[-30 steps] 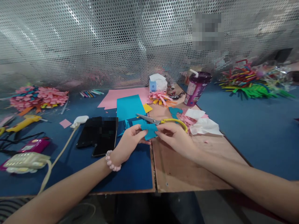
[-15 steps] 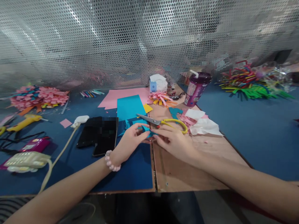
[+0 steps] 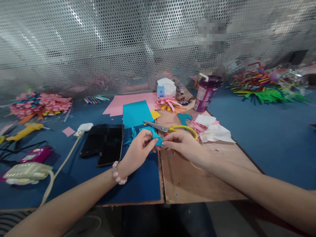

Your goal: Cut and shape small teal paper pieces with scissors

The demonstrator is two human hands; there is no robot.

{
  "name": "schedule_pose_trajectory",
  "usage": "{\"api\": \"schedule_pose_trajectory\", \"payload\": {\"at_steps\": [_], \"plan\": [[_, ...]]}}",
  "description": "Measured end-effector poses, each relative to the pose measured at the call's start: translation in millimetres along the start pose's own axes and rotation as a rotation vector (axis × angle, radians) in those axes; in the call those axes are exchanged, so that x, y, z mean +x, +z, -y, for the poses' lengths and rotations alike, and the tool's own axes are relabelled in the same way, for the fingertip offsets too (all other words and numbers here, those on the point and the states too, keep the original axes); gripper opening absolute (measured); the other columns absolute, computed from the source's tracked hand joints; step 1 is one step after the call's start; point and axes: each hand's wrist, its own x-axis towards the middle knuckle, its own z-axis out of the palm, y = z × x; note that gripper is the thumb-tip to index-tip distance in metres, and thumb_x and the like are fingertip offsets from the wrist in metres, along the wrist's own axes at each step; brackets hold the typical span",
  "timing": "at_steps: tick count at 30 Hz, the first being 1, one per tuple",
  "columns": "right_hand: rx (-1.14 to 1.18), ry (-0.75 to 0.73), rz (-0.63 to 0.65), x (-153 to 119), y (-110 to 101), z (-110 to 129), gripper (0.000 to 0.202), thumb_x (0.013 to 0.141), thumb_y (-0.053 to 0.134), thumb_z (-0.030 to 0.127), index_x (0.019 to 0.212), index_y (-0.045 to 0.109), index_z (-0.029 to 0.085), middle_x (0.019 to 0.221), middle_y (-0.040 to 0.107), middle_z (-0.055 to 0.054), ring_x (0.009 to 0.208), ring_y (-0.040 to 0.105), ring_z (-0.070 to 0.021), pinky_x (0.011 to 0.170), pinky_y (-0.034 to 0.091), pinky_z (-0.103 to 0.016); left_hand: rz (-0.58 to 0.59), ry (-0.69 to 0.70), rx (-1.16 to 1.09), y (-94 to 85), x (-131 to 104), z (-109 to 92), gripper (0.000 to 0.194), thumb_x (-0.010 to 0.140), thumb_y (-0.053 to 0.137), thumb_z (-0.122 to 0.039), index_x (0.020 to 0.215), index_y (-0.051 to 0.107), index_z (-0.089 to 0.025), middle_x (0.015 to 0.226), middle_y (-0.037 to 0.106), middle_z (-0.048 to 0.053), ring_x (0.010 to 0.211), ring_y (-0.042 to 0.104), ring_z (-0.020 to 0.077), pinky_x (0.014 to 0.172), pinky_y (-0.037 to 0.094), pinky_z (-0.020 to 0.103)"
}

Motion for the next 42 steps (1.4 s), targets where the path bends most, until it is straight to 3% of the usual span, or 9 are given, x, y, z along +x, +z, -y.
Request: {"api": "schedule_pose_trajectory", "payload": {"at_steps": [9,17,31,42], "plan": [[-0.022,-0.004,0.006,-3,1,6,0.019,0.08,0.059,0.033,0.08,0.063,0.014,0.067,0.058,0.0,0.059,0.052,-0.0093,0.054,0.04,-0.022,-0.011,0.11,0.223,2.3,-6,0,0.018,0.084,0.057,-0.03,0.097,0.049,-0.019,0.088,0.056,0.002,0.081,0.056,0.0137,0.076,0.047,0.028],[-0.033,-0.033,0.005,-2,2,9,0.016,0.079,0.057,0.03,0.081,0.063,0.015,0.071,0.059,-0.001,0.062,0.053,-0.0102,0.055,0.043,-0.022,-0.024,0.131,0.286,2.4,-7,1,0.014,0.085,0.054,-0.027,0.096,0.051,-0.019,0.088,0.053,0.002,0.079,0.053,0.0136,0.074,0.046,0.028],[0.051,-0.027,0.02,-3,0,7,0.009,0.076,0.055,0.02,0.075,0.063,0.015,0.063,0.057,0.001,0.057,0.051,-0.0088,0.053,0.041,-0.021,0.011,0.125,0.239,5.8,-10,-2,0.016,0.085,0.055,-0.028,0.098,0.053,-0.02,0.094,0.059,0.004,0.081,0.057,0.0146,0.075,0.047,0.028],[0.105,-0.011,0.02,2,0,-3,0.008,0.074,0.055,0.022,0.075,0.061,0.016,0.063,0.057,0.001,0.057,0.053,-0.0101,0.052,0.041,-0.022,0.028,0.13,0.185,7.4,-9,-3,0.016,0.084,0.055,-0.026,0.099,0.056,-0.02,0.097,0.061,0.004,0.089,0.06,0.0161,0.081,0.049,0.029]]}}
